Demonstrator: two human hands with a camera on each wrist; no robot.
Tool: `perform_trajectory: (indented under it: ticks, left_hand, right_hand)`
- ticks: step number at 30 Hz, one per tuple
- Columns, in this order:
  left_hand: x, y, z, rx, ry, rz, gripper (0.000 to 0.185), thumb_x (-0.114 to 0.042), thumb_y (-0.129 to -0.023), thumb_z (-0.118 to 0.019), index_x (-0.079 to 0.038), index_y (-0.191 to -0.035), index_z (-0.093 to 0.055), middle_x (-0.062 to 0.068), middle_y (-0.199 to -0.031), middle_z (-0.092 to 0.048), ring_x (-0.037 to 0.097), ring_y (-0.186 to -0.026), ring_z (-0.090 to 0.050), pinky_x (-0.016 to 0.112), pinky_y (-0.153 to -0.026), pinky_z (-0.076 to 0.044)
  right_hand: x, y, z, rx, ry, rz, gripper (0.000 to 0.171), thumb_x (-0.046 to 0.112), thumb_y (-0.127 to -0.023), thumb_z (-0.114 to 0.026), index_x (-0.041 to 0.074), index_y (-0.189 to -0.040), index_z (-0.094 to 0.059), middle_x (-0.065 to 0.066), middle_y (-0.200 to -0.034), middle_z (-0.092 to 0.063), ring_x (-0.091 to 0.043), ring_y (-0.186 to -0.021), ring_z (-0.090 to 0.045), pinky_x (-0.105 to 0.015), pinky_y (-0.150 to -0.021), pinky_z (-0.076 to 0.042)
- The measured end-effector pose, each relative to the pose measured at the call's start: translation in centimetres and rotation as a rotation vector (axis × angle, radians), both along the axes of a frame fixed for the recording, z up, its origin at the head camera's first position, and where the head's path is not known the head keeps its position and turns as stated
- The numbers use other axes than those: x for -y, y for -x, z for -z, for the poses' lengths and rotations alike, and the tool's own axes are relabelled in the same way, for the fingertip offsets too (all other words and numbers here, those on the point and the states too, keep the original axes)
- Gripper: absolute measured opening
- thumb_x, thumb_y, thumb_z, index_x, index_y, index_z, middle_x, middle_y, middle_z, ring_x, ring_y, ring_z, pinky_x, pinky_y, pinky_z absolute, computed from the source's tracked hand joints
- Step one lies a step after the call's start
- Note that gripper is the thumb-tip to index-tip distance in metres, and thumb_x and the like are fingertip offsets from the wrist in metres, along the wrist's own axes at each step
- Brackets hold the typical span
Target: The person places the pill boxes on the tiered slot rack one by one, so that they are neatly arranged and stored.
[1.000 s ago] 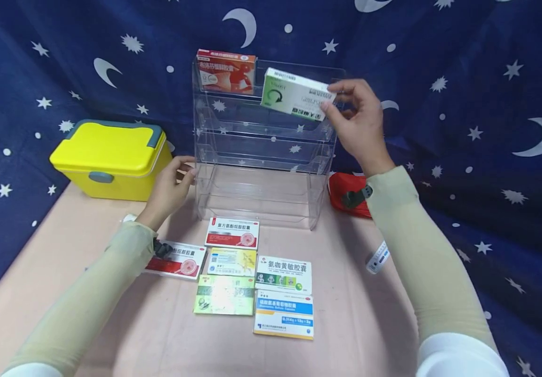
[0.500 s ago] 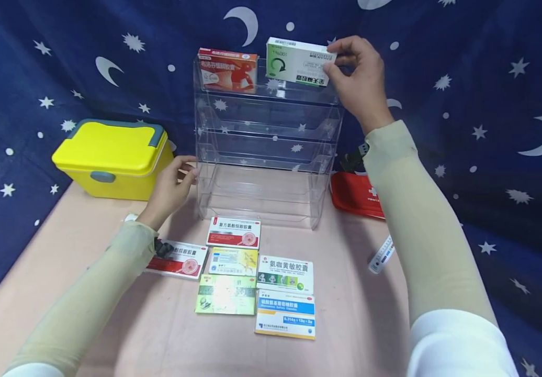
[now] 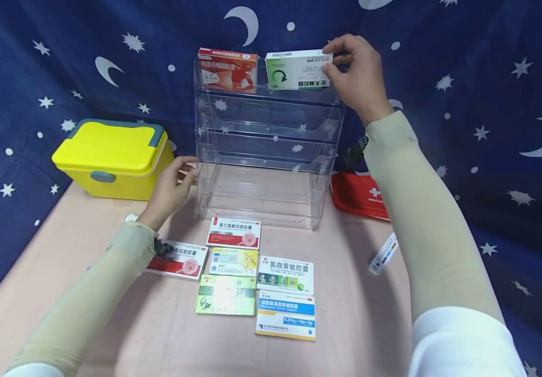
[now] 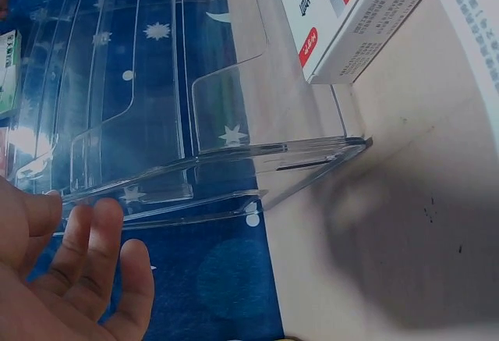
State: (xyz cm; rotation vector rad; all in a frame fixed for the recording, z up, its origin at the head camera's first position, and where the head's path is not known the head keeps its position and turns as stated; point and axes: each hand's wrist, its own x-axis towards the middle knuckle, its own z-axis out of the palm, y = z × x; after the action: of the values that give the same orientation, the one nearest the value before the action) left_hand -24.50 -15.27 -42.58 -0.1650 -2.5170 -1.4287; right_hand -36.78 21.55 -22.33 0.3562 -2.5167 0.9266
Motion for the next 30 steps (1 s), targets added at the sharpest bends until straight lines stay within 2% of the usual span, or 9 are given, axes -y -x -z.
perform_trajectory:
  ticks: [12,15,19,22,28,30]
  left_hand:
    - [0.1,0.0,0.1,-0.002,-0.001,0.006,0.033,-0.013,-0.105,-0.057,-0.008,-0.137,-0.056,0.012,-0.108,-0.065,0.026,-0.086,-0.066,0.04,-0.077,-0.053]
    - [0.1,0.0,0.1,0.0,0.003,0.004,0.033,-0.014,-0.105,-0.057,-0.007,-0.138,-0.056,0.013,-0.109,-0.065,0.027,-0.087,-0.066,0.04,-0.078,-0.053]
    - [0.0,0.0,0.1,0.004,0.007,0.003,0.033,-0.014,-0.105,-0.057,-0.007,-0.138,-0.056,0.013,-0.109,-0.065,0.027,-0.087,-0.065,0.04,-0.079,-0.053]
    - [0.0,0.0,0.2,0.005,0.007,0.004,0.033,-0.014,-0.105,-0.057,-0.007,-0.138,-0.056,0.013,-0.109,-0.065,0.027,-0.087,-0.065,0.04,-0.078,-0.053]
    - [0.0,0.0,0.2,-0.007,0.002,0.006,0.033,-0.014,-0.105,-0.057,-0.007,-0.138,-0.056,0.013,-0.109,-0.064,0.027,-0.087,-0.065,0.041,-0.079,-0.052]
    - [0.0,0.0,0.2,-0.009,0.006,0.005,0.033,-0.014,-0.105,-0.057,-0.007,-0.138,-0.056,0.014,-0.109,-0.064,0.028,-0.087,-0.065,0.041,-0.08,-0.052]
  right_hand:
    - [-0.8,-0.1,0.0,0.039,-0.019,0.05,0.029,0.025,-0.101,-0.065,0.023,-0.13,-0.068,0.0,-0.134,-0.057,-0.012,-0.121,-0.051,-0.023,-0.098,-0.045]
    - [-0.9,-0.2,0.0,0.067,-0.003,0.068,0.029,0.029,-0.101,-0.064,0.026,-0.129,-0.068,0.0,-0.132,-0.057,-0.01,-0.118,-0.048,-0.023,-0.096,-0.046]
    - [-1.2,-0.4,0.1,0.087,-0.011,0.091,0.03,0.032,-0.102,-0.062,0.025,-0.13,-0.068,-0.002,-0.133,-0.056,-0.007,-0.112,-0.046,-0.023,-0.089,-0.046]
    - [-1.4,-0.4,0.3,0.091,-0.032,0.108,0.031,0.033,-0.102,-0.061,0.023,-0.131,-0.068,-0.002,-0.134,-0.056,-0.006,-0.112,-0.043,-0.023,-0.09,-0.042]
    - [-1.5,-0.2,0.7,0.082,-0.081,0.134,0.033,0.034,-0.103,-0.058,0.02,-0.131,-0.068,-0.001,-0.135,-0.055,-0.011,-0.121,-0.04,-0.025,-0.103,-0.032]
    - [-1.6,-0.2,0.7,0.051,-0.102,0.131,0.033,0.033,-0.103,-0.058,0.017,-0.13,-0.069,-0.003,-0.134,-0.056,-0.013,-0.126,-0.041,-0.023,-0.113,-0.021]
